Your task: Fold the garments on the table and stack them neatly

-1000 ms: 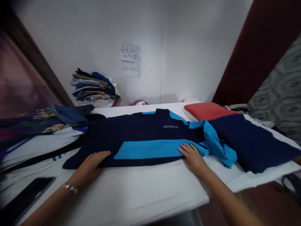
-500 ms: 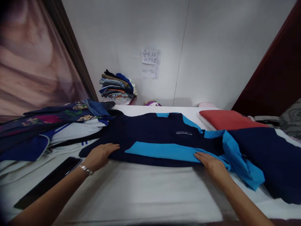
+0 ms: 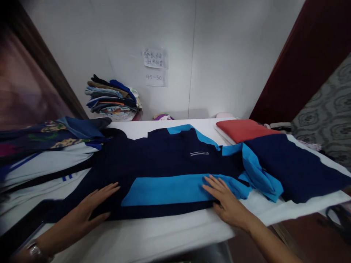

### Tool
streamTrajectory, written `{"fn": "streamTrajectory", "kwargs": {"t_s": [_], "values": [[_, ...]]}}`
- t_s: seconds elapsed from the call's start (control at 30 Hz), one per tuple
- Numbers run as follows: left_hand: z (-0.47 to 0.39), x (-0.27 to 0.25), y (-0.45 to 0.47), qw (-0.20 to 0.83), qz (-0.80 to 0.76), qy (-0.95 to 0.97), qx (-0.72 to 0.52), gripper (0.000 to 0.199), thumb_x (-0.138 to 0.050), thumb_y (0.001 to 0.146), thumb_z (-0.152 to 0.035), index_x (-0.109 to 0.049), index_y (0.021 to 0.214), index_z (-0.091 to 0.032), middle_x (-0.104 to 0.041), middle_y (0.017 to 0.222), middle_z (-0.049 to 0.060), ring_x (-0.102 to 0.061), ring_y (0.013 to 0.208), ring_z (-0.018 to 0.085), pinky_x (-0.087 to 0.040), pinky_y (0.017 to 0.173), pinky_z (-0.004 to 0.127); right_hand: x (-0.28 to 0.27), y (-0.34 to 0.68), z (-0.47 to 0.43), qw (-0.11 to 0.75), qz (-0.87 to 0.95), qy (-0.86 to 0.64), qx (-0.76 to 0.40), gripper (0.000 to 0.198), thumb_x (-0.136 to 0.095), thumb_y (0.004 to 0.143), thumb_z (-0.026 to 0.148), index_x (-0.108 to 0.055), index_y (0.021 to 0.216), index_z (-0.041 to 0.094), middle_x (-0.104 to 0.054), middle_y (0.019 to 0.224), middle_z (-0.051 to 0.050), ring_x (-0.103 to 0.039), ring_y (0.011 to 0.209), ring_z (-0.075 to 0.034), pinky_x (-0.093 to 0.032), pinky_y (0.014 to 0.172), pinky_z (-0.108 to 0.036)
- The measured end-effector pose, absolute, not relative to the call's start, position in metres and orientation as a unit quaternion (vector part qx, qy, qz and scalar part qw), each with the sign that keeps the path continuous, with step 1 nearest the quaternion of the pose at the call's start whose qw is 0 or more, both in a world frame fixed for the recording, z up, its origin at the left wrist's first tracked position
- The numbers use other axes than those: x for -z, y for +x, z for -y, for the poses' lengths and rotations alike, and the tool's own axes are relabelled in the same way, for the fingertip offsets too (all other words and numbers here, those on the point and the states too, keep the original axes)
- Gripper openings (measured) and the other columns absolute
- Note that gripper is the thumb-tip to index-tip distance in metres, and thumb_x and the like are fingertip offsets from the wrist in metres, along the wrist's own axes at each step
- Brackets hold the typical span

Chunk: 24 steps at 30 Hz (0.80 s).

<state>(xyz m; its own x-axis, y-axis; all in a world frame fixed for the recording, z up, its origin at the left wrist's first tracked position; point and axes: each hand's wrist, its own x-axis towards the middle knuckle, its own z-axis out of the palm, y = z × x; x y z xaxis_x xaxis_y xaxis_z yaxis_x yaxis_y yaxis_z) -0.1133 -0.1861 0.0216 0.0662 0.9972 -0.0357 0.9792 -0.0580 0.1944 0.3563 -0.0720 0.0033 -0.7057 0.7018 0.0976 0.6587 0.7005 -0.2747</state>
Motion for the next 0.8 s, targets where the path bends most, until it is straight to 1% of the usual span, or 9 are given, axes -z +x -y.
{"fn": "streamTrajectory", "kwargs": {"t_s": [0.1,0.17,0.23,0.33,0.43,0.63,0.7,0.77,0.8], "values": [[0.158,-0.03,-0.088,0.044,-0.644,0.76,-0.073,0.061,-0.045,0.085,-0.052,-0.036,0.143,-0.032,-0.032,0.151,0.001,-0.028,0.14,0.025,-0.021,0.114,0.05,-0.017,0.324,0.067,0.126,0.921,-0.352,-0.112,0.056,-0.045,0.092,0.035,-0.03,0.146,0.033,-0.019,0.156,-0.001,-0.014,0.143,-0.026,-0.017,0.115,-0.054],[0.137,-0.024,-0.075,0.019,-0.63,0.774,-0.067,0.062,-0.043,0.086,-0.056,-0.04,0.141,-0.028,-0.034,0.151,0.005,-0.027,0.14,0.027,-0.018,0.114,0.053,-0.012,0.308,0.056,0.114,0.919,-0.365,-0.1,0.054,-0.043,0.094,0.045,-0.032,0.145,0.031,-0.02,0.156,-0.004,-0.013,0.144,-0.027,-0.015,0.114,-0.056],[0.121,-0.011,-0.071,0.016,-0.641,0.766,-0.051,0.064,-0.042,0.086,-0.057,-0.042,0.14,-0.023,-0.036,0.149,0.009,-0.028,0.139,0.029,-0.018,0.113,0.054,0.0,0.301,0.042,0.085,0.915,-0.383,-0.097,0.056,-0.04,0.094,0.051,-0.033,0.145,0.03,-0.022,0.155,-0.006,-0.014,0.143,-0.028,-0.015,0.113,-0.057],[0.108,0.011,-0.08,0.036,-0.672,0.739,-0.033,0.067,-0.04,0.086,-0.058,-0.042,0.14,-0.019,-0.037,0.148,0.012,-0.029,0.139,0.029,-0.021,0.112,0.053,0.019,0.302,0.028,0.067,0.911,-0.394,-0.101,0.058,-0.036,0.095,0.053,-0.027,0.147,0.031,-0.023,0.155,-0.006,-0.017,0.143,-0.028,-0.018,0.113,-0.056],[0.107,0.024,-0.089,0.035,-0.68,0.732,-0.037,0.069,-0.038,0.085,-0.059,-0.04,0.141,-0.019,-0.035,0.149,0.011,-0.026,0.14,0.028,-0.019,0.113,0.053,0.024,0.305,0.026,0.066,0.911,-0.393,-0.105,0.058,-0.036,0.095,0.054,-0.024,0.148,0.034,-0.02,0.156,-0.004,-0.015,0.143,-0.027,-0.016,0.114,-0.054],[0.108,0.023,-0.091,0.04,-0.688,0.724,-0.017,0.071,-0.037,0.084,-0.057,-0.038,0.143,-0.018,-0.033,0.151,0.009,-0.023,0.142,0.027,-0.017,0.114,0.052,0.006,0.301,0.037,0.063,0.905,-0.41,-0.098,0.06,-0.035,0.094,0.056,-0.032,0.146,0.028,-0.025,0.154,-0.009,-0.017,0.143,-0.027,-0.014,0.114,-0.054],[0.107,0.023,-0.093,0.031,-0.686,0.727,-0.008,0.066,-0.036,0.084,-0.053,-0.042,0.14,-0.019,-0.034,0.151,0.008,-0.024,0.141,0.027,-0.018,0.114,0.052,0.002,0.304,0.041,0.083,0.899,-0.424,-0.066,0.059,-0.036,0.094,0.056,-0.035,0.145,0.027,-0.025,0.154,-0.01,-0.017,0.143,-0.028,-0.01,0.114,-0.056],[0.106,0.026,-0.099,0.018,-0.664,0.747,-0.004,0.055,-0.038,0.083,-0.047,-0.054,0.131,-0.026,-0.039,0.148,0.005,-0.027,0.14,0.028,-0.019,0.113,0.054,0.003,0.309,0.044,0.1,0.884,-0.456,-0.04,0.058,-0.035,0.094,0.056,-0.037,0.144,0.026,-0.026,0.153,-0.01,-0.016,0.143,-0.029,-0.008,0.114,-0.057],[0.105,0.03,-0.104,0.013,-0.651,0.759,-0.003,0.05,-0.039,0.081,-0.044,-0.06,0.124,-0.03,-0.043,0.146,0.003,-0.028,0.14,0.029,-0.019,0.113,0.055,0.004,0.313,0.045,0.101,0.875,-0.472,-0.039,0.058,-0.034,0.094,0.055,-0.037,0.144,0.025,-0.028,0.153,-0.01,-0.017,0.142,-0.029,-0.009,0.114,-0.056]]}}
